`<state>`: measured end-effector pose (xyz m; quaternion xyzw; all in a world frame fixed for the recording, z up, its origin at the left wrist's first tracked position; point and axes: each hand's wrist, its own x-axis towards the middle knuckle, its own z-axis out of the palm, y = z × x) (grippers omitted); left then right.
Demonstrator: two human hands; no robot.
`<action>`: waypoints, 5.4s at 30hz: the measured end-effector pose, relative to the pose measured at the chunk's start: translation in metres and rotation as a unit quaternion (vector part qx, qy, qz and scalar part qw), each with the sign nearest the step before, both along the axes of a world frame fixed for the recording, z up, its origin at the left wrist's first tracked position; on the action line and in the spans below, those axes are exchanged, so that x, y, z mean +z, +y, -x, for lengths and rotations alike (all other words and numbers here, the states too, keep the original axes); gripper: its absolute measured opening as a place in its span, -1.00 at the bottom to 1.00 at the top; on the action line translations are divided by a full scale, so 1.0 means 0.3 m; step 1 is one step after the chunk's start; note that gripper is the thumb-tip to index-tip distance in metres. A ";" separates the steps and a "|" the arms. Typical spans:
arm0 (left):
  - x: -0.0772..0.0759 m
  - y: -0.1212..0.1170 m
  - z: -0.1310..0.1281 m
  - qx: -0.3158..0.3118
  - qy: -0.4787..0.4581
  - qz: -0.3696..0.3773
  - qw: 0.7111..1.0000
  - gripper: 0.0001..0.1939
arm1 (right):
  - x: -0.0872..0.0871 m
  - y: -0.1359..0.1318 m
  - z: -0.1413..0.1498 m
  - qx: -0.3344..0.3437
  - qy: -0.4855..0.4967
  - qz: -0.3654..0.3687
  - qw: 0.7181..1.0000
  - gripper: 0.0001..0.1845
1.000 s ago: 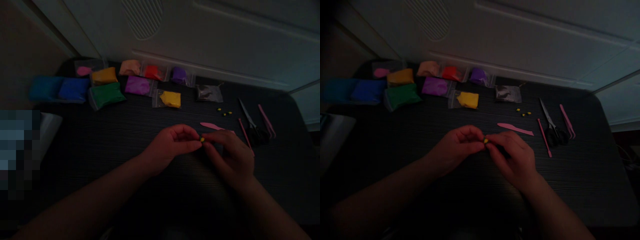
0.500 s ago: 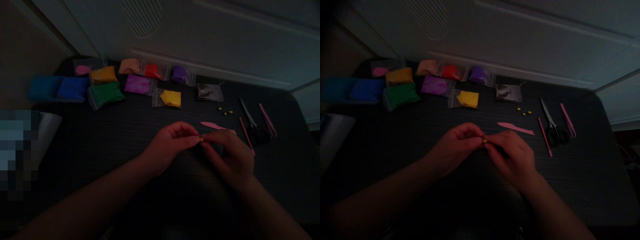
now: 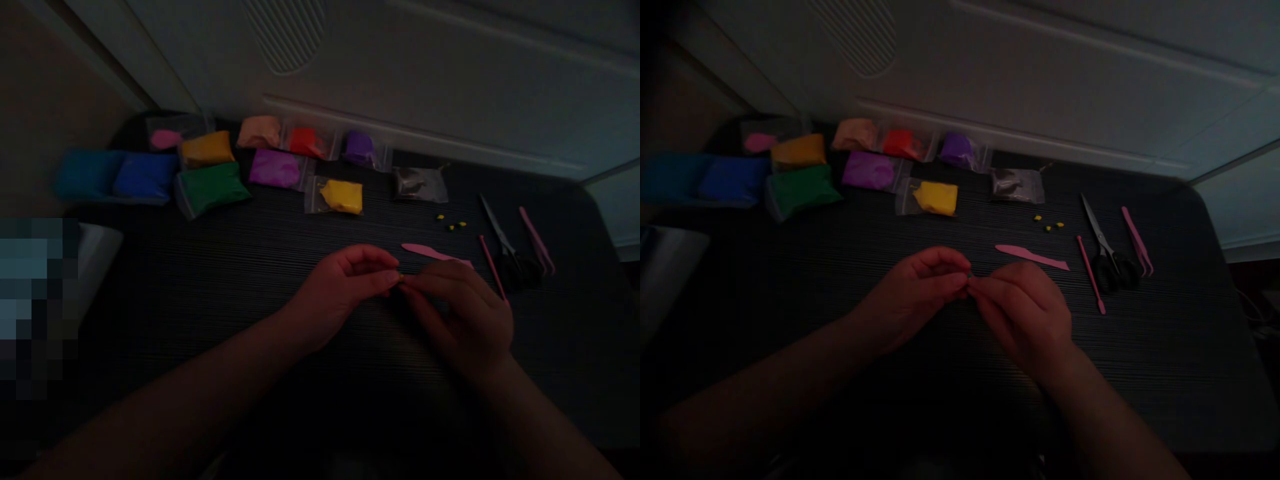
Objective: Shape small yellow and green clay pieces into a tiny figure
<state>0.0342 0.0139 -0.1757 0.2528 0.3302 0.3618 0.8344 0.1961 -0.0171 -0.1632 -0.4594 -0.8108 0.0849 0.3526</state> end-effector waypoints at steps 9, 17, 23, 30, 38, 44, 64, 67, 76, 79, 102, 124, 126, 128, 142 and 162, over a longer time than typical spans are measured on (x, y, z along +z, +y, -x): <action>-0.001 -0.002 -0.001 -0.007 -0.012 0.015 1.000 -0.86 | -0.001 0.000 -0.007 -0.017 -0.025 -0.009 1.000 -0.72; -0.001 -0.001 0.000 -0.019 0.006 0.004 1.000 -0.89 | -0.003 0.002 -0.004 0.000 -0.029 -0.002 1.000 -0.79; 0.002 -0.002 0.001 -0.017 -0.007 0.004 1.000 -0.92 | 0.004 0.005 0.004 0.006 -0.029 0.010 0.999 -0.79; 0.005 -0.002 -0.001 -0.013 -0.010 0.015 1.000 -0.92 | 0.009 0.004 0.010 -0.008 -0.034 0.002 0.999 -0.79; -0.007 -0.004 -0.001 -0.017 -0.008 0.006 1.000 -0.91 | 0.006 0.005 0.011 -0.013 -0.033 0.006 0.999 -0.82; -0.002 -0.005 -0.006 -0.003 -0.016 0.013 1.000 -0.93 | 0.007 0.007 0.015 -0.017 -0.024 0.010 1.000 -0.81; -0.005 -0.010 -0.005 0.000 -0.030 0.012 0.999 -0.90 | 0.008 0.005 0.017 -0.024 -0.003 0.007 1.000 -0.78; -0.007 -0.009 -0.005 0.001 -0.024 0.012 1.000 -0.89 | 0.008 0.004 0.017 -0.019 -0.002 0.007 1.000 -0.77; -0.006 -0.008 -0.007 0.005 -0.022 0.015 1.000 -0.90 | 0.005 0.005 0.020 -0.009 0.015 0.019 1.000 -0.75; -0.005 -0.008 -0.007 0.008 -0.021 0.015 1.000 -0.89 | 0.007 0.006 0.019 -0.011 0.014 0.020 1.000 -0.76; -0.009 -0.009 -0.009 0.005 -0.014 0.005 1.000 -0.89 | 0.002 0.011 0.025 -0.023 0.000 0.013 1.000 -0.79; -0.006 -0.012 -0.014 0.015 -0.032 0.016 0.999 -0.89 | 0.005 0.009 0.028 -0.025 0.006 0.009 1.000 -0.78; -0.006 -0.012 -0.013 0.011 -0.029 0.014 0.999 -0.89 | 0.004 0.010 0.029 -0.023 0.006 0.008 1.000 -0.77; -0.005 -0.011 -0.012 0.009 -0.023 0.010 1.000 -0.89 | 0.002 0.011 0.029 -0.024 0.008 0.007 1.000 -0.78; -0.001 -0.007 -0.015 0.016 0.008 0.013 1.000 -0.88 | -0.008 0.013 0.028 -0.027 0.014 0.006 1.000 -0.79; -0.010 0.008 0.008 -0.079 0.014 -0.025 0.997 -0.82 | 0.031 0.021 -0.027 0.004 0.171 0.237 0.956 -0.85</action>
